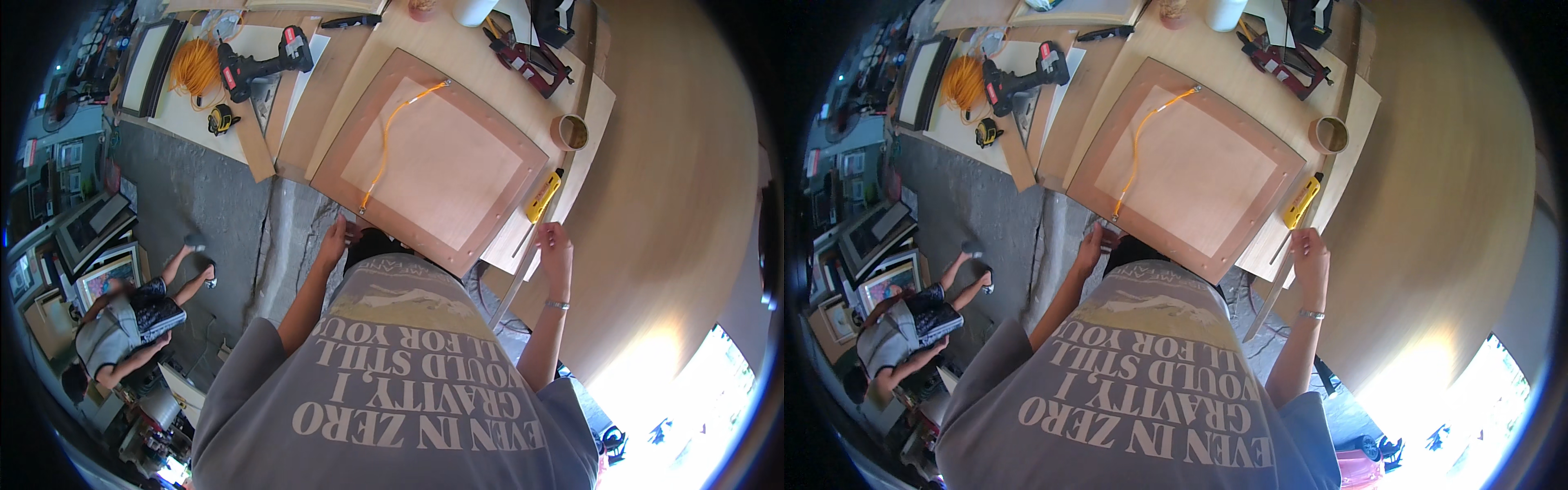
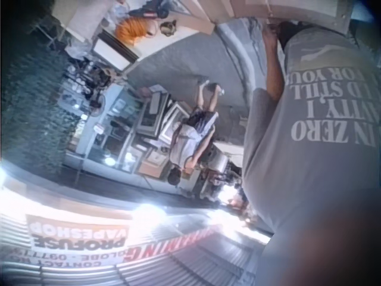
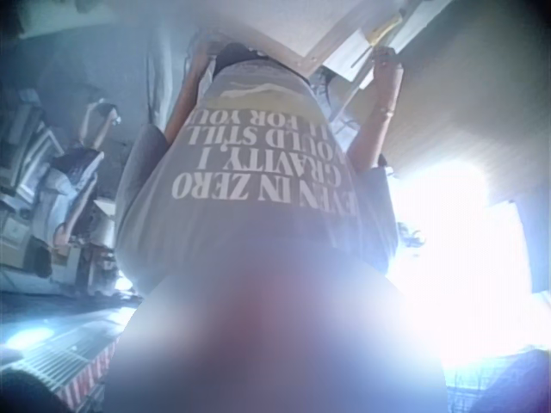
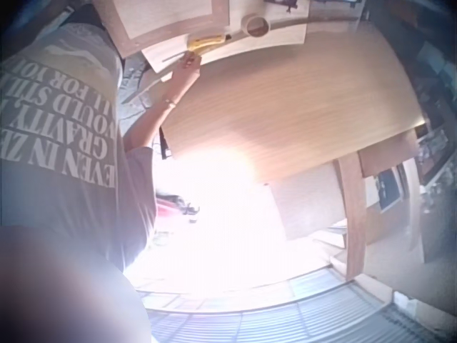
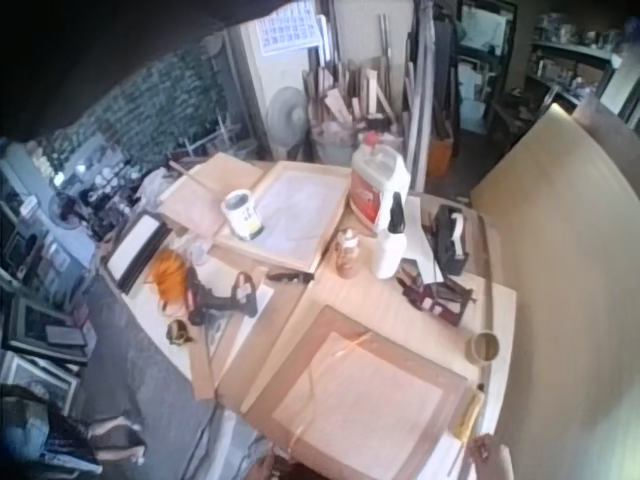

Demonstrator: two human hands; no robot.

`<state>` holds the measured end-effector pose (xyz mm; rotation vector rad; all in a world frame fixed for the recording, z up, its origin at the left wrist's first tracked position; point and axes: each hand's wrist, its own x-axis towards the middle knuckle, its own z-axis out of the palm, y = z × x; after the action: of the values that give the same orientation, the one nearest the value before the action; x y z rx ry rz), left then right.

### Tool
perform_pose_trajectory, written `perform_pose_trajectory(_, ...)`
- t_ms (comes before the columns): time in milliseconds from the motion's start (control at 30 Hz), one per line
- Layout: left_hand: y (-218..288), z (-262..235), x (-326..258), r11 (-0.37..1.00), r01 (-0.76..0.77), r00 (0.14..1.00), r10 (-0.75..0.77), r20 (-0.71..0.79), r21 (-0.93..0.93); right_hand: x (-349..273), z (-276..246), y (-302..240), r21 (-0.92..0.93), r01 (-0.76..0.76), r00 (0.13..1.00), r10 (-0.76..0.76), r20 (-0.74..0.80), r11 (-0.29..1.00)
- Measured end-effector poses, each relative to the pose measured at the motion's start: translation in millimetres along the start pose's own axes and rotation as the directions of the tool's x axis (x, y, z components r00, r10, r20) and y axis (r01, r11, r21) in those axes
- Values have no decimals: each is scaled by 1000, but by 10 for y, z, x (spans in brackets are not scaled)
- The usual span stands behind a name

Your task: The person secures a yellow hanging cord to the back of a picture frame using small metal fasteners. They then use a utility knife to trim excess material from the frame's backing and edges. Finally, they lift the completed framed artwork and carry it to a display area.

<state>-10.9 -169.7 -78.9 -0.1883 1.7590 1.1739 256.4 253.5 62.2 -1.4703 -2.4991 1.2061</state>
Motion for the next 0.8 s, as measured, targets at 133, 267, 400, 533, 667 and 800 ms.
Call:
perform_pose_trajectory(133,-545,-316,-127,965,88,994,-71,-79,245,130,-71,-15,-6,24,996,-24,-85,1000)
perform_pose_trajectory(267,-893,-541,-331,947,239,967,-212,-139,216,137,120,-73,-14,47,996,-48,-70,999)
perform_pose_trajectory(400,-853,-522,-412,941,262,958,-226,-175,216,67,390,-141,7,59,997,-59,-49,998)
perform_pose_trajectory(533,-613,-322,-329,977,109,988,-87,-124,184,-4,548,-206,29,136,990,-135,-49,990)
perform_pose_trajectory(667,-444,-215,-137,969,19,998,-2,-67,248,-34,537,-232,1,127,992,-127,-14,992)
perform_pose_trajectory(800,-508,-177,117,942,-47,996,69,-57,332,-74,468,-99,4,85,996,-84,-38,996)
